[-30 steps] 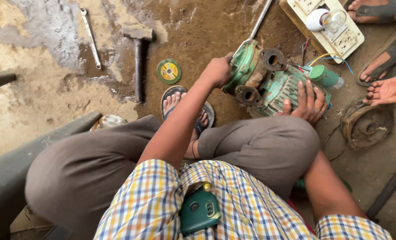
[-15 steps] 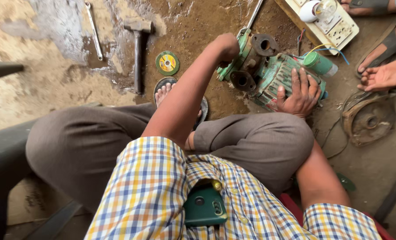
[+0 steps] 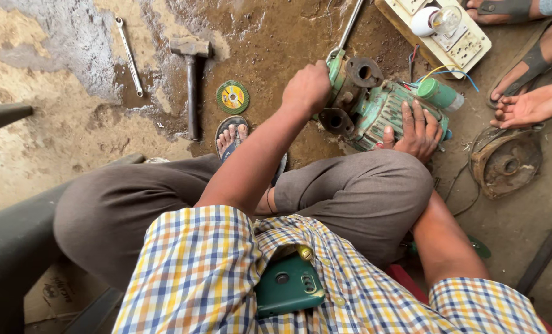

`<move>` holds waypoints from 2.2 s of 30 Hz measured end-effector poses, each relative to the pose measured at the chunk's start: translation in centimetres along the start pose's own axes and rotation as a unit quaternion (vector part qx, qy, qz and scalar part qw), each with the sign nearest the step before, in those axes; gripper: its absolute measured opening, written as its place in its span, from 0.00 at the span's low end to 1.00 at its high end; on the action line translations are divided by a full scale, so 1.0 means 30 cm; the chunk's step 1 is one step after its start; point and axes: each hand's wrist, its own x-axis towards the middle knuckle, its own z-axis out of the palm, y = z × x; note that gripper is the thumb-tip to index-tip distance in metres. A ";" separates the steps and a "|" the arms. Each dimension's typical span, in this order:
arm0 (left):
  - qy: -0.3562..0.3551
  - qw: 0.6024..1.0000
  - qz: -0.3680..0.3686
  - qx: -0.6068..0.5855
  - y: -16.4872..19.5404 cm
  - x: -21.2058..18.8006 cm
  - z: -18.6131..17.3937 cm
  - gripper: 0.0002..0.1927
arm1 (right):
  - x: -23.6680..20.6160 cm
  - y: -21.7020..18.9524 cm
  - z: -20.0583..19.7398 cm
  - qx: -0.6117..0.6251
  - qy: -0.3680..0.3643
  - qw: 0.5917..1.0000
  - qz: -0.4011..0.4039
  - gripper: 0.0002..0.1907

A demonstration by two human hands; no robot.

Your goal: The person sits on the ground repairing a green electric water pump. They hold the pump steady, use a spanner on its fasteners, tap parts with a hammer, and pour water from a plastic bottle over the pump while another person assists nearby.

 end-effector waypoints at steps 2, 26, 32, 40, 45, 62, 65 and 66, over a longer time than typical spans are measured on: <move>-0.022 0.999 0.003 0.028 -0.008 0.004 0.014 0.15 | -0.005 0.007 0.005 -0.004 -0.016 1.000 0.006 0.31; 0.075 0.993 -0.083 -0.040 -0.438 -0.040 0.123 0.26 | -0.012 -0.015 0.004 -0.008 -0.005 0.999 -0.045 0.30; -0.066 0.997 -0.048 0.002 -0.447 -0.158 0.218 0.18 | -0.029 -0.045 0.009 -0.014 -0.012 0.998 -0.052 0.29; -0.125 0.989 -0.071 -0.034 -0.397 -0.135 0.198 0.15 | -0.021 -0.043 0.036 -0.040 -0.014 0.998 -0.051 0.30; -0.176 0.981 -0.074 -0.022 -0.366 -0.118 0.151 0.16 | -0.025 -0.037 0.036 -0.039 -0.024 0.998 -0.035 0.30; -0.102 0.991 -0.080 -0.034 -0.407 -0.223 0.194 0.21 | -0.033 -0.023 0.036 -0.036 -0.001 0.999 -0.040 0.29; -0.091 0.994 -0.052 -0.038 -0.437 -0.238 0.196 0.19 | -0.018 -0.031 0.039 -0.044 0.005 0.998 -0.035 0.29; -0.089 0.995 -0.042 -0.026 -0.446 -0.238 0.203 0.17 | -0.014 -0.034 0.039 -0.046 0.004 0.998 -0.042 0.29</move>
